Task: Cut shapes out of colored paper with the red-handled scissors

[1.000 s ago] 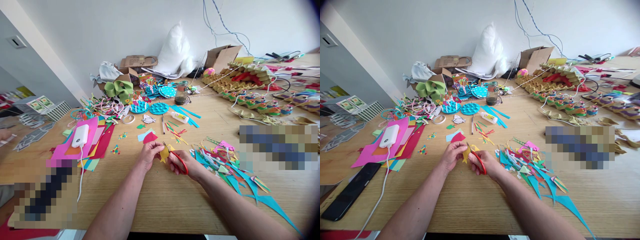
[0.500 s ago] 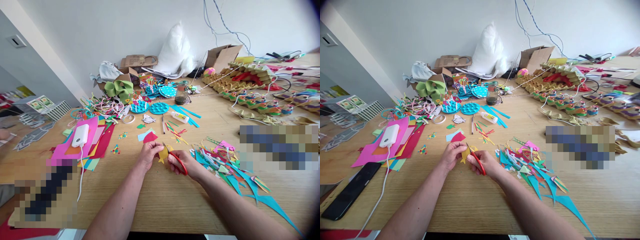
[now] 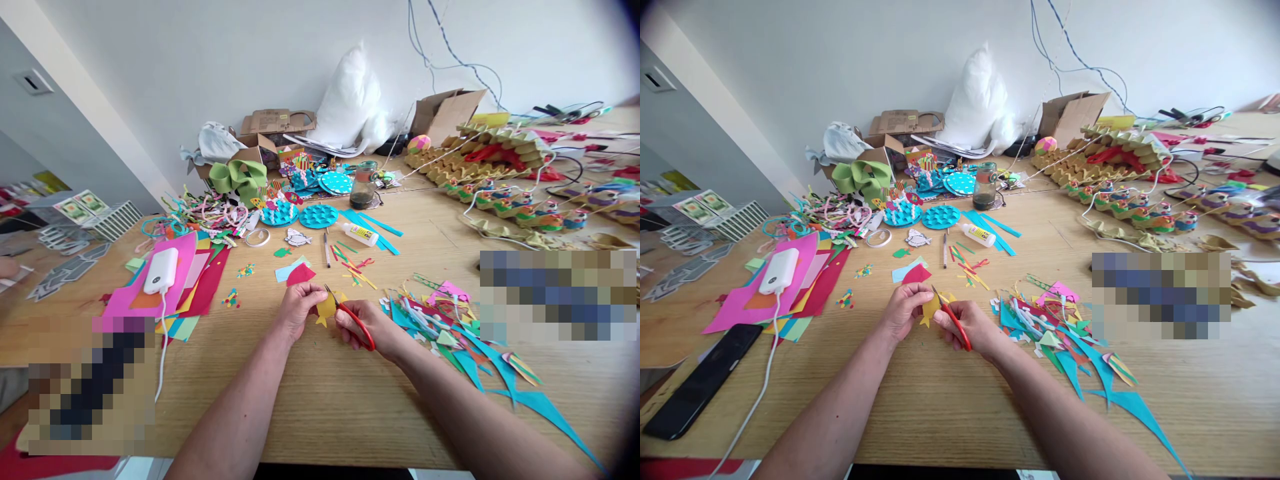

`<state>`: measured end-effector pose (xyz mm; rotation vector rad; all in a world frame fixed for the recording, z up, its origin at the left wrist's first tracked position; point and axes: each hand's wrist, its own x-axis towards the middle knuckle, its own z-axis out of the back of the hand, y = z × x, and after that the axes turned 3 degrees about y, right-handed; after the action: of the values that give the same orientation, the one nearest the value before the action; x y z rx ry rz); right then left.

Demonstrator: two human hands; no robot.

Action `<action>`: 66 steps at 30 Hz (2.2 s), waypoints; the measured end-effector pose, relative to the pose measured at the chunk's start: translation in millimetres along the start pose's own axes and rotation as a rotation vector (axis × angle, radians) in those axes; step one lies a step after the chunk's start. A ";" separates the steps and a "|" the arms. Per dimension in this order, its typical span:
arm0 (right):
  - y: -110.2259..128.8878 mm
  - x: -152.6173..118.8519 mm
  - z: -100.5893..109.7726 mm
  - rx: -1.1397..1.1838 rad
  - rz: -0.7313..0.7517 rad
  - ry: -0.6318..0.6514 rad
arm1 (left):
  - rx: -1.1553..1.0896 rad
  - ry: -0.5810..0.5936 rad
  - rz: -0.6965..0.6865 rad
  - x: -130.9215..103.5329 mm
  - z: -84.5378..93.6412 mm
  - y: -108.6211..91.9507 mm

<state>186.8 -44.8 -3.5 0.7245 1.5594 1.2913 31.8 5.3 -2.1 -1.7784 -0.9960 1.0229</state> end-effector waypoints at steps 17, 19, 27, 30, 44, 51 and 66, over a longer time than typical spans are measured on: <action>2.2 -1.2 0.2 0.000 0.015 0.014 | 0.000 0.014 0.011 -1.6 -1.3 -2.8; 2.4 -1.3 0.4 0.001 0.010 0.014 | 0.000 0.017 0.012 -1.4 -1.3 -2.6; 0.6 -0.6 0.6 -0.007 0.022 0.010 | -0.003 0.012 0.002 -1.9 -1.5 -2.5; -0.1 -0.8 0.6 -0.009 0.018 0.004 | -0.006 0.010 0.004 -1.6 -1.4 -2.6; 13.2 -7.1 0.1 0.008 0.050 -0.107 | -0.159 0.016 0.024 2.1 3.9 -3.3; 21.8 -16.4 2.9 0.212 0.045 -0.053 | -0.326 0.047 -0.015 4.1 16.3 -6.5; 12.8 -4.3 7.0 -0.506 0.484 -0.329 | -0.505 0.253 -0.032 -2.5 20.4 -13.4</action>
<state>193.2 -42.3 10.1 0.9523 0.7631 1.7267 9.3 13.0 4.3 -2.2223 -1.1843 0.5300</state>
